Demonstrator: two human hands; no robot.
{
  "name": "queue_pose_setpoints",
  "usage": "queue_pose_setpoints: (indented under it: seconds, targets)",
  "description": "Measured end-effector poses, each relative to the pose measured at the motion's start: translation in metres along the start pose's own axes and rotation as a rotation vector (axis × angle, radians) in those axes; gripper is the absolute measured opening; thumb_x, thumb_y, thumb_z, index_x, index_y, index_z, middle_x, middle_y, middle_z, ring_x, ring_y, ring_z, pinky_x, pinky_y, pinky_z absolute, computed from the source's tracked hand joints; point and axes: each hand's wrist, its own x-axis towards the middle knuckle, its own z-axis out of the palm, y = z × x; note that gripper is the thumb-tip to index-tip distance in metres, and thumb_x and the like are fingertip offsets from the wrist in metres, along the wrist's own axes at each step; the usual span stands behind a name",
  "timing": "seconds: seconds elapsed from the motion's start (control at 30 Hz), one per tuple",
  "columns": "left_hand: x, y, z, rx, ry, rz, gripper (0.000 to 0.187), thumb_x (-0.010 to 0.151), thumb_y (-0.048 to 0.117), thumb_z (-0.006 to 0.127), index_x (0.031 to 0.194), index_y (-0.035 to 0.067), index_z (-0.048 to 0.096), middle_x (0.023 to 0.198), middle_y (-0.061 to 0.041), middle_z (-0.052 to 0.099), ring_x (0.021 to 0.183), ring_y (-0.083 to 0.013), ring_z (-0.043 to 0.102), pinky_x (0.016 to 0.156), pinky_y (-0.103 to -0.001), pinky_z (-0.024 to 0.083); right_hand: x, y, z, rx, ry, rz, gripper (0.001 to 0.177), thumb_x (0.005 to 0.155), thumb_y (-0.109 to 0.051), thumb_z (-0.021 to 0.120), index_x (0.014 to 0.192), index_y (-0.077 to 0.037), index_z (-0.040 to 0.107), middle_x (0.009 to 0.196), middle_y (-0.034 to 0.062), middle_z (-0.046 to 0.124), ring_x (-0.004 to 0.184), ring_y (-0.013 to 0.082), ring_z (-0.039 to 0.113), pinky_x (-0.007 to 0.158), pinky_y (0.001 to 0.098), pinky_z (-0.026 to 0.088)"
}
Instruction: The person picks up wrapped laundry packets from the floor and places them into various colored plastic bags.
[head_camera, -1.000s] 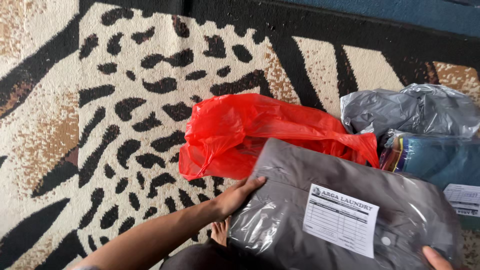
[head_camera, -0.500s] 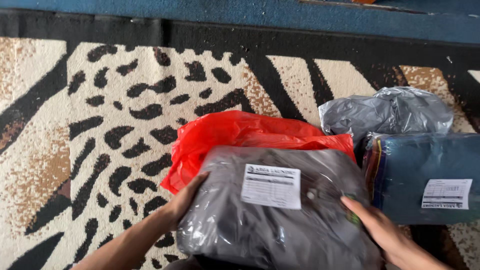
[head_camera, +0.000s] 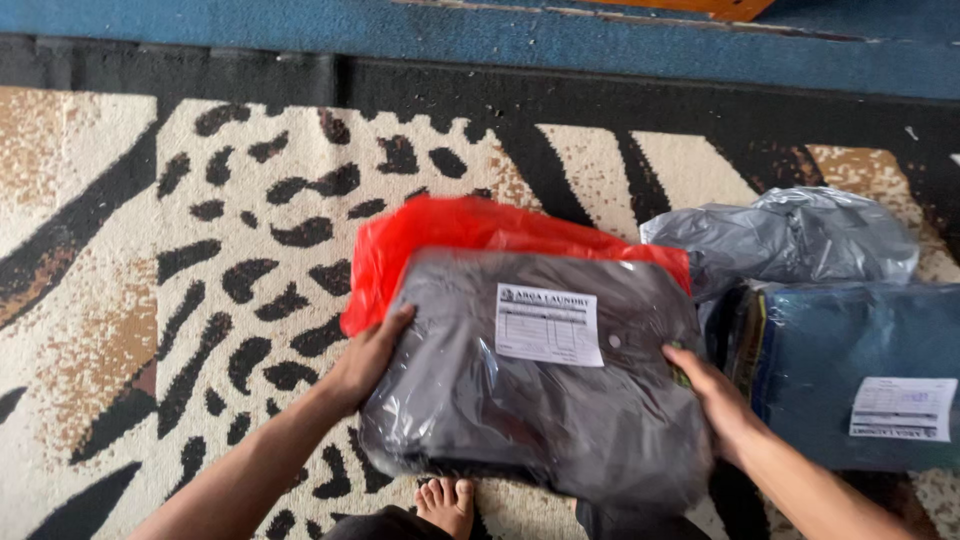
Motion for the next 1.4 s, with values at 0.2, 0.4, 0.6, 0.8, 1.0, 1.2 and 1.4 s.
queue_pose_setpoints:
  seconds: [0.2, 0.4, 0.6, 0.8, 1.0, 1.2, 1.4]
  targets:
    - [0.025, 0.043, -0.029, -0.127, 0.206, 0.124, 0.093, 0.088, 0.071, 0.045, 0.150, 0.002, 0.044, 0.110, -0.030, 0.069, 0.074, -0.0346, 0.071, 0.068, -0.047, 0.060, 0.044, -0.014, 0.035, 0.002, 0.016, -0.253, 0.062, 0.088, -0.048, 0.064, 0.133, -0.007, 0.065, 0.122, 0.0100, 0.073, 0.107, 0.0217, 0.068, 0.095, 0.0383, 0.051]
    - [0.022, 0.057, -0.041, -0.160, 0.252, 0.353, 0.097, 0.085, 0.058, 0.052, 0.164, 0.017, 0.014, 0.135, -0.028, 0.057, 0.099, -0.0335, 0.072, 0.082, -0.045, 0.062, 0.078, -0.006, 0.038, 0.018, -0.103, -0.342, 0.068, 0.086, -0.048, 0.066, 0.139, -0.007, 0.058, 0.127, 0.0069, 0.069, 0.111, 0.0204, 0.065, 0.099, 0.0378, 0.048]
    - [0.041, 0.045, -0.033, -0.143, 0.338, 0.258, 0.115, 0.083, 0.063, 0.062, 0.164, 0.017, -0.005, 0.150, -0.032, 0.045, 0.121, -0.0412, 0.065, 0.096, -0.047, 0.058, 0.062, -0.033, 0.013, -1.025, 0.134, -0.417, 0.079, 0.103, -0.059, 0.049, 0.159, -0.009, 0.027, 0.130, 0.0230, 0.068, 0.120, 0.0355, 0.065, 0.105, 0.0436, 0.048]
    - [0.043, 0.034, -0.029, -0.014, 0.452, 0.352, 0.123, 0.082, 0.067, 0.057, 0.162, 0.023, -0.025, 0.153, -0.036, 0.035, 0.126, -0.0451, 0.055, 0.100, -0.050, 0.052, 0.088, -0.059, -0.037, -1.284, 0.628, -0.754, 0.079, 0.097, -0.050, 0.055, 0.163, -0.018, 0.023, 0.124, 0.0309, 0.064, 0.103, 0.0511, 0.066, 0.085, 0.0554, 0.055]
    - [0.050, 0.033, -0.037, 0.177, 0.560, 0.447, 0.112, 0.088, 0.056, 0.057, 0.166, 0.017, -0.014, 0.131, -0.034, 0.061, 0.107, -0.0421, 0.071, 0.097, -0.050, 0.056, 0.144, -0.057, -0.028, -1.038, 0.590, -0.721, 0.042, 0.088, -0.040, 0.071, 0.117, -0.009, 0.071, 0.109, 0.0224, 0.073, 0.108, 0.0428, 0.068, 0.090, 0.0503, 0.054]
    - [0.081, 0.039, -0.046, 0.675, 1.297, 1.249, 0.064, 0.104, 0.026, 0.068, 0.156, 0.005, 0.038, 0.129, -0.028, 0.061, 0.111, -0.0366, 0.064, 0.089, -0.037, 0.055, 0.132, -0.034, -0.036, -0.605, 0.487, -0.981, 0.024, 0.101, -0.025, 0.064, 0.112, -0.004, 0.071, 0.094, 0.0149, 0.072, 0.088, 0.0304, 0.069, 0.078, 0.0420, 0.053]
    - [0.053, -0.014, -0.063, -0.354, 0.777, 1.054, 0.023, 0.111, 0.010, 0.065, 0.132, 0.008, 0.074, 0.089, 0.004, 0.059, 0.080, -0.0083, 0.047, 0.069, -0.024, 0.038, 0.076, 0.064, -0.060, -0.172, -0.021, -0.836, 0.036, 0.093, -0.024, 0.069, 0.116, 0.002, 0.064, 0.092, 0.0084, 0.070, 0.076, 0.0186, 0.061, 0.071, 0.0343, 0.049]
